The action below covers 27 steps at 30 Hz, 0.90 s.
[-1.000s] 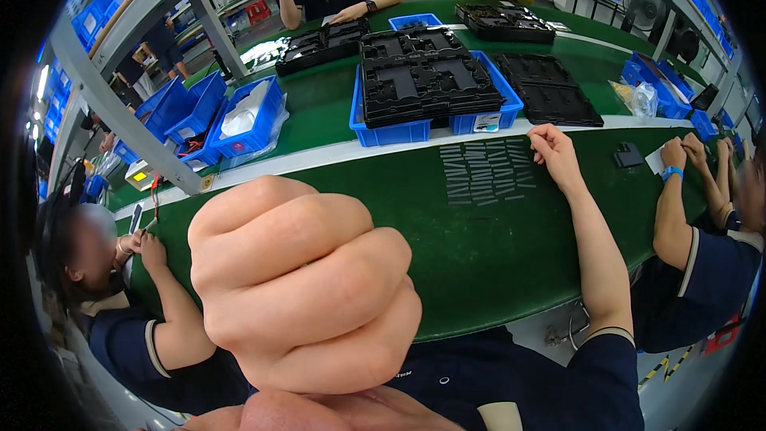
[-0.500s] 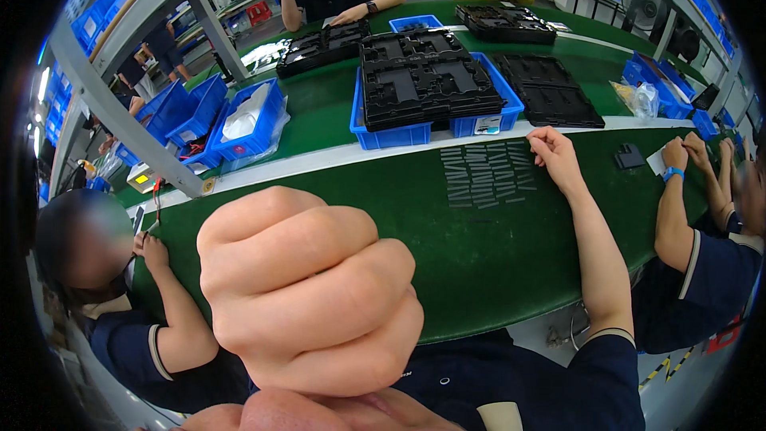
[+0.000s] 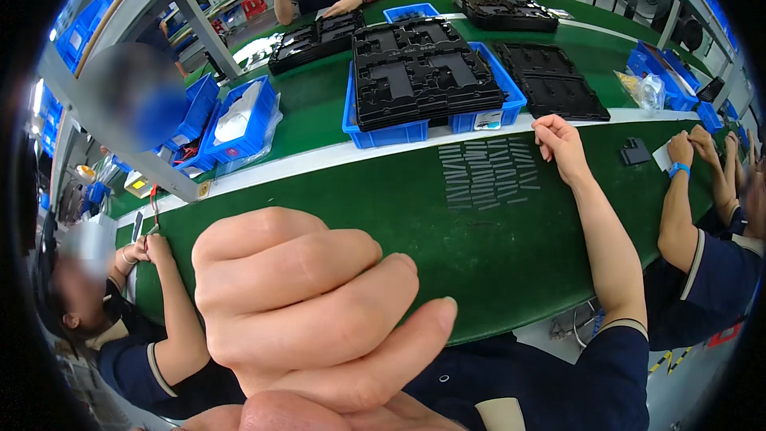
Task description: Sorting and assembling small electronic components on a production line.
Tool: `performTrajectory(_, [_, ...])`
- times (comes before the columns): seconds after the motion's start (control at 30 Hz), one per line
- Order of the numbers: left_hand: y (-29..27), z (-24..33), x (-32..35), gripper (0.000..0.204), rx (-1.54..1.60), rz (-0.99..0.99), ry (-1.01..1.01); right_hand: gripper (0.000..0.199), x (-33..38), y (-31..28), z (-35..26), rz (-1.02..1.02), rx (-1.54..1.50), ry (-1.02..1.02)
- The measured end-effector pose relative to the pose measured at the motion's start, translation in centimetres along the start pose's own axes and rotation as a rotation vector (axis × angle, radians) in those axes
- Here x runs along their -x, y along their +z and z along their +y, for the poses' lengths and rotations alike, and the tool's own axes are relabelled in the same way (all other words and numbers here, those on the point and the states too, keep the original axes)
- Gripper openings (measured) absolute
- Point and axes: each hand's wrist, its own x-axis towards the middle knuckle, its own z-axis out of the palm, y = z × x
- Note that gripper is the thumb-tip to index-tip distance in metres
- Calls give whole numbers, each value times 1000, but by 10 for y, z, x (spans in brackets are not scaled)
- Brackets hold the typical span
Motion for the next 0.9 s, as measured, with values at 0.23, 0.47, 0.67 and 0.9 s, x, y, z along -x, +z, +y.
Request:
performTrajectory(0.23, [12,-6,-7,26,-9,68,12,10,-2,0,-2,-35,-1,10])
performTrajectory(0.47, [17,-28,1,28,-122,73,-27,14,-10,-1,11,-15,111,20])
performTrajectory(0.67, [40,-41,8,21,-107,202,-2,23,0,-32,18,-105,217,-173])
performTrajectory(0.9, [29,-30,13,19,-187,55,-62,36,-12,25,-4,-288,166,-140])
